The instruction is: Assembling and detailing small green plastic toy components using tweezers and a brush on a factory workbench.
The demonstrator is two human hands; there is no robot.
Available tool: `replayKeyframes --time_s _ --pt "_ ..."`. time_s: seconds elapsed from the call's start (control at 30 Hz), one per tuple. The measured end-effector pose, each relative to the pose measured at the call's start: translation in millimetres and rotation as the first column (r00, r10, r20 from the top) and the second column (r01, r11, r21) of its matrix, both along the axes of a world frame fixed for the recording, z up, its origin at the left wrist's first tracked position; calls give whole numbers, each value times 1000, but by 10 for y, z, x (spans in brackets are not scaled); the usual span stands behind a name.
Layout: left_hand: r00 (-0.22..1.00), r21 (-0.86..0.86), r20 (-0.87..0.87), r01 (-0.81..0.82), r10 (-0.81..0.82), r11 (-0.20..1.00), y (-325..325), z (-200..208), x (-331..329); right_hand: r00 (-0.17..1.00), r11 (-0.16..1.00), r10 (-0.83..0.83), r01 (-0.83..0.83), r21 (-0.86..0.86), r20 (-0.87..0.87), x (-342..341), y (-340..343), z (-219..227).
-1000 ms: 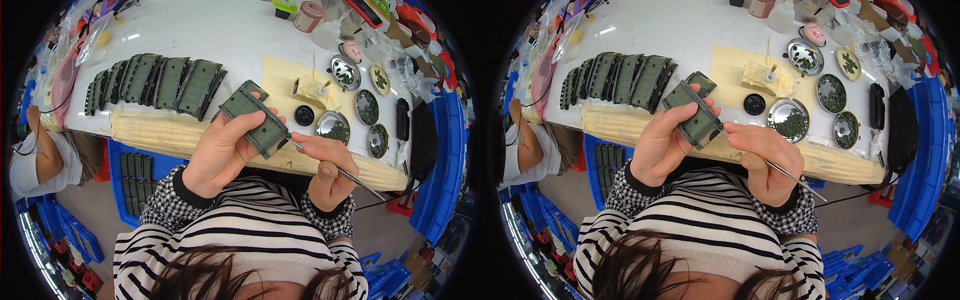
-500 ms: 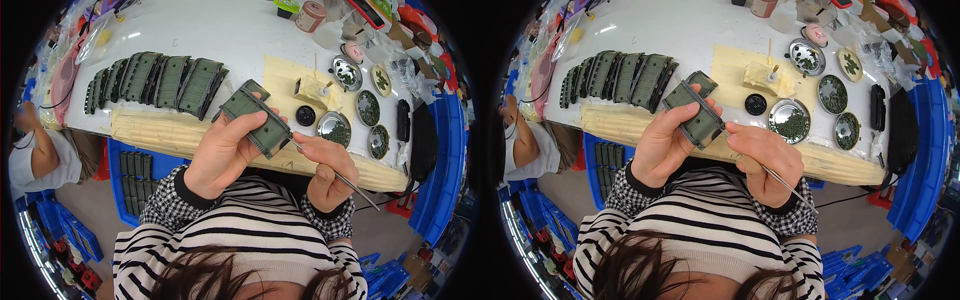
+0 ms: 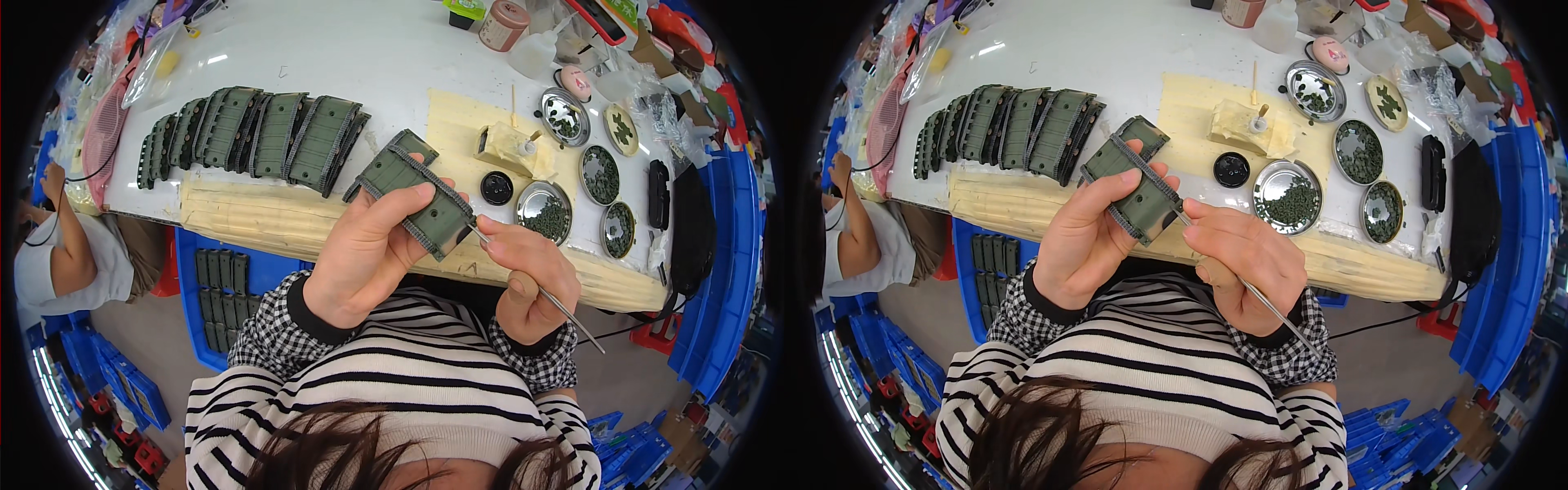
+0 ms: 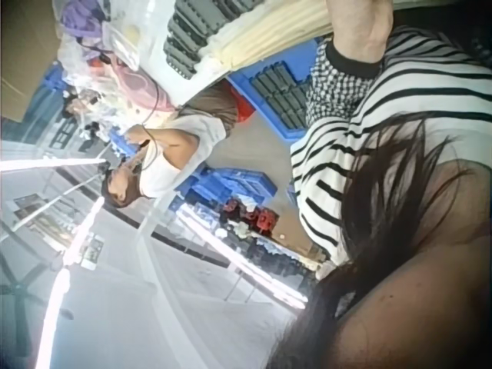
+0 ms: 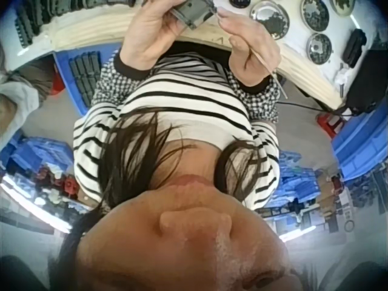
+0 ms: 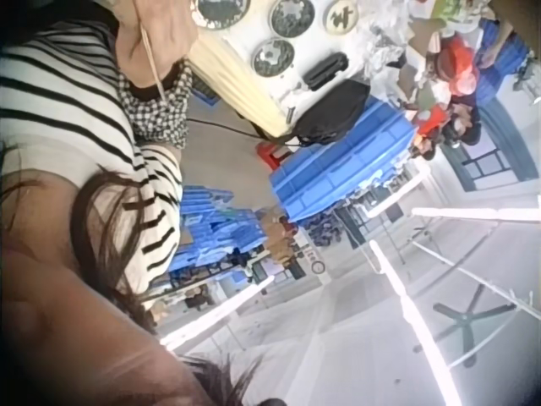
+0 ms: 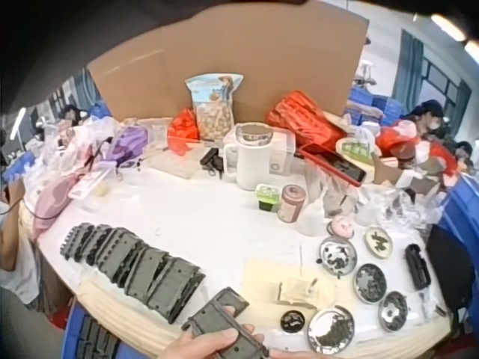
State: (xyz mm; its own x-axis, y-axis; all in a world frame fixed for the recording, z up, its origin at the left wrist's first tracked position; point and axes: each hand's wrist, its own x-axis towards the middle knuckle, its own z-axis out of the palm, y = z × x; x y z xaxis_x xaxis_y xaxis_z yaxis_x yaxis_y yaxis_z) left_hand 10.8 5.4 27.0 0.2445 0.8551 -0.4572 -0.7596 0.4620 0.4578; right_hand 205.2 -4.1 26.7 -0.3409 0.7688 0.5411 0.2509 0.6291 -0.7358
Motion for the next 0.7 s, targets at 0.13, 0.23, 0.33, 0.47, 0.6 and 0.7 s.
replayKeyframes --time_s 0.13,0.23,0.33,0.47,0.6,0.7 --pt "999 2 37 6 -6 1000 8 6 -7 999 1000 -3 2 -13 -52 -8 -19 -26" --pt "999 11 31 11 -12 1000 13 12 -5 998 1000 2 -3 -18 -65 -9 -19 1" --pt "1000 15 8 15 -15 1000 8 16 -4 999 1000 1 -2 -30 -41 -7 -16 60" --pt "1000 -11 21 22 -22 1000 2 -1 -4 999 999 26 -27 23 25 19 16 129" --pt "992 -15 125 26 -24 1000 -3 -32 -22 997 992 44 -51 117 66 20 37 121" --pt "988 -15 156 17 -15 1000 2 -34 -10 994 984 43 -60 169 102 17 51 134"
